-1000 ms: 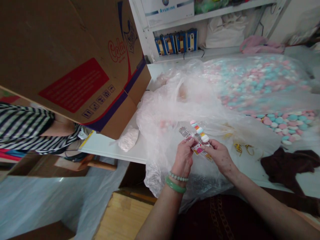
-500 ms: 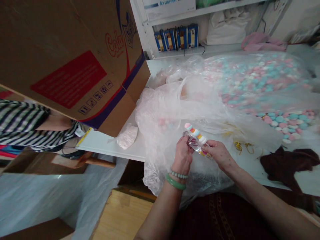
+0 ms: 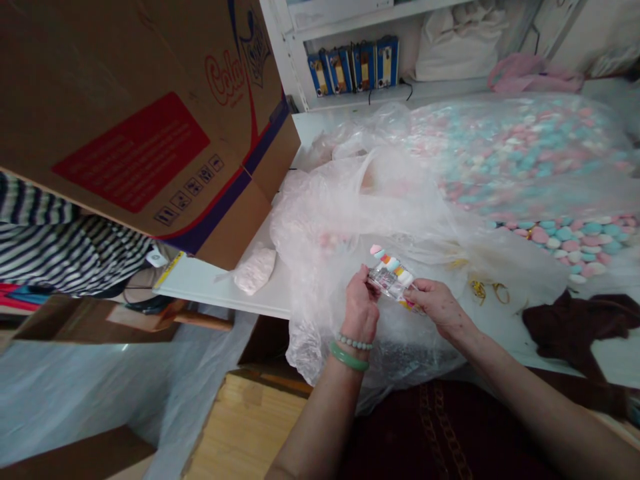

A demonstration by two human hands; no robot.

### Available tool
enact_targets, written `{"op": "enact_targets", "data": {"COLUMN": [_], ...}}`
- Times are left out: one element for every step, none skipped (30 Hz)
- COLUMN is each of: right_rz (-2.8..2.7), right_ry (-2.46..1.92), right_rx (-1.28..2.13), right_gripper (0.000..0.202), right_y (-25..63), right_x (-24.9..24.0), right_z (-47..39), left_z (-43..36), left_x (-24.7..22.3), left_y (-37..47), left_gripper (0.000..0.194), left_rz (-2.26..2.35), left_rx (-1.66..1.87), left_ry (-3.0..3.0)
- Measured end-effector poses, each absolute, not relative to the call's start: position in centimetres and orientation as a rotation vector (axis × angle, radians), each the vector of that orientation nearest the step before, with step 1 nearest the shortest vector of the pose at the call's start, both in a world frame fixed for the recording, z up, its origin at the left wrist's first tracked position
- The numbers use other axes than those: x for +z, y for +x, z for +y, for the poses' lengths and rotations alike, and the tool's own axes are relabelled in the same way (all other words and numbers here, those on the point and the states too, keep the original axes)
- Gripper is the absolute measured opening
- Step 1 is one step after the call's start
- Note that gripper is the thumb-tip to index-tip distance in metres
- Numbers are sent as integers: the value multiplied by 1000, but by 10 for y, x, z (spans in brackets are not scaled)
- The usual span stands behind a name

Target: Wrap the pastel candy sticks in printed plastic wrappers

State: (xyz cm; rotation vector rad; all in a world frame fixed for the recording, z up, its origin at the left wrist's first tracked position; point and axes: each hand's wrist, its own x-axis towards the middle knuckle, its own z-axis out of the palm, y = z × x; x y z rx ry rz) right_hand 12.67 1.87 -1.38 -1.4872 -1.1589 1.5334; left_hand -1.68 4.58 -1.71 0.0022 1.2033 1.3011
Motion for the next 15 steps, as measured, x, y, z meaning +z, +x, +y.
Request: {"op": "enact_targets", "data": {"right_rz": [-1154, -1150, -1147, -1144, -1145, -1151, -1166, -1190, -1217, -1240, -1255, -1258, -1248, -1229, -1199], "right_ry": [-1488, -1486, -1479, -1473, -1469, -1469, -1478, -1497, -1522, -1545, -1559, -1563, -1556, -1534, -1505], "right_rx": [1538, 1542, 1552, 1563, 1572, 1574, 1566, 1545, 1516, 1487, 1467, 1455, 1450, 1450, 1453], "right_gripper": [19, 19, 19, 19, 20, 20, 21, 21, 21, 21, 22, 22, 23, 24, 25], "right_y": [128, 128, 129, 130, 131, 132, 133, 134, 135, 136, 137, 137, 138, 138, 138], "right_x": [-14, -14, -14, -13, -13, -13, -14, -15, -15, -16, -17, -17, -17, -16, -14], "right_z": [20, 22, 24, 26, 28, 30, 32, 33, 34, 36, 36, 37, 37, 37, 36], "left_z": [44, 42, 40, 38, 35, 34, 32, 31, 31, 31, 31, 31, 32, 33, 33], "left_x": [-13, -10, -7, -4, -3, -2, -1, 0, 0, 0, -1, -1, -2, -2, -3], "left_y": [-16, -16, -14, -13, -11, -10, -8, -7, -6, -5, -5, -5, -5, -5, -5], "left_gripper": [32, 35, 36, 34, 29, 24, 19, 16, 14, 13, 12, 11, 11, 13, 16], "left_rz": [1210, 1217, 1220, 1214, 1208, 1204, 1194, 1179, 1155, 1130, 1107, 1091, 1082, 1080, 1083], "left_rx": [1248, 1174, 1085, 988, 910, 862, 843, 842, 853, 861, 867, 869, 875, 892, 919], "left_ry": [24, 66, 115, 155, 182, 194, 196, 190, 180, 164, 148, 132, 117, 102, 88]}}
